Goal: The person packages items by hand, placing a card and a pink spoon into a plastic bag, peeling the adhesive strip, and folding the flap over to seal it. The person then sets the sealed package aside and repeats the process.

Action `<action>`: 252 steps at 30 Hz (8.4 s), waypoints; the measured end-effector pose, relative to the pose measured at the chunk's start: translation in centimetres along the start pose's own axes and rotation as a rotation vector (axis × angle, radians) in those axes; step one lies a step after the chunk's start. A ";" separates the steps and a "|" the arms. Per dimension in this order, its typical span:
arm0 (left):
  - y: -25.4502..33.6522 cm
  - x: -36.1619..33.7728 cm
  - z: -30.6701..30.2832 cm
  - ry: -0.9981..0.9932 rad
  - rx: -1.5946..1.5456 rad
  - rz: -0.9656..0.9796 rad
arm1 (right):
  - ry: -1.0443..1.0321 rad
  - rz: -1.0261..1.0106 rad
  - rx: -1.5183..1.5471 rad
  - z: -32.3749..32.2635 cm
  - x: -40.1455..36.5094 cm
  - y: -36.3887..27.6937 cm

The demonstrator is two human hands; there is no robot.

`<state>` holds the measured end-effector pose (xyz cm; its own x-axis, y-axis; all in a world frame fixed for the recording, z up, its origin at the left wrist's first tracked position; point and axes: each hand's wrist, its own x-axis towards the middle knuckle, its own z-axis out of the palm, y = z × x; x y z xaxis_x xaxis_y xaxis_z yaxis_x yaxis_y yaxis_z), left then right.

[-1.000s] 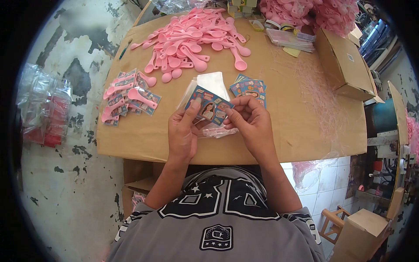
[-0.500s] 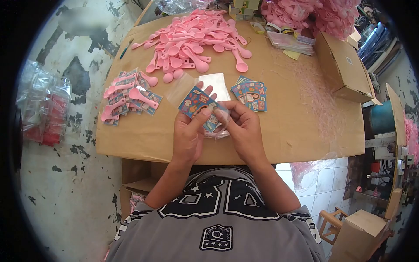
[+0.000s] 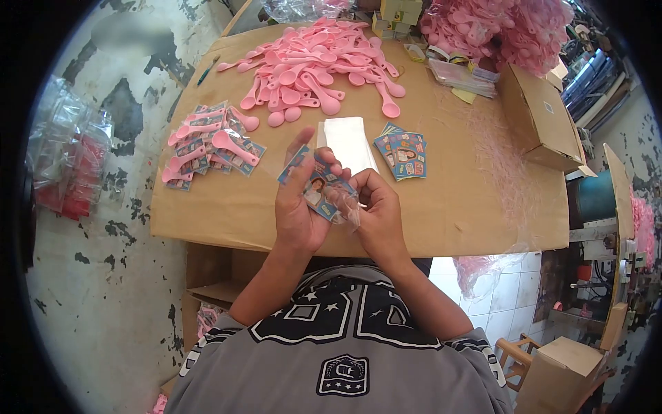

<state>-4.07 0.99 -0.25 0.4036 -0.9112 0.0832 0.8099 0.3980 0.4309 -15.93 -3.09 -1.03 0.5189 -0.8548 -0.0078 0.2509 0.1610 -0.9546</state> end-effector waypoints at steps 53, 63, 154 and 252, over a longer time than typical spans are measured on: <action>2.9 2.2 -2.4 0.181 0.158 0.412 | 0.023 0.043 -0.250 -8.3 -3.8 -2.2; -1.1 0.3 -1.1 0.119 -0.017 0.058 | -0.110 -0.042 -0.083 -4.5 -2.6 -1.3; 0.8 -3.9 0.7 -0.205 1.272 -0.260 | 0.206 -0.865 -0.899 -4.6 2.6 -3.7; 12.1 -1.4 -4.3 0.162 1.779 0.339 | 0.384 -0.270 -1.183 -12.6 2.0 -6.0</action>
<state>6.96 7.58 0.95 0.5563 -0.7626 0.3303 -0.6325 -0.1307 0.7635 -26.63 -11.99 0.92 0.2468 -0.9107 0.3313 -0.6709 -0.4072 -0.6197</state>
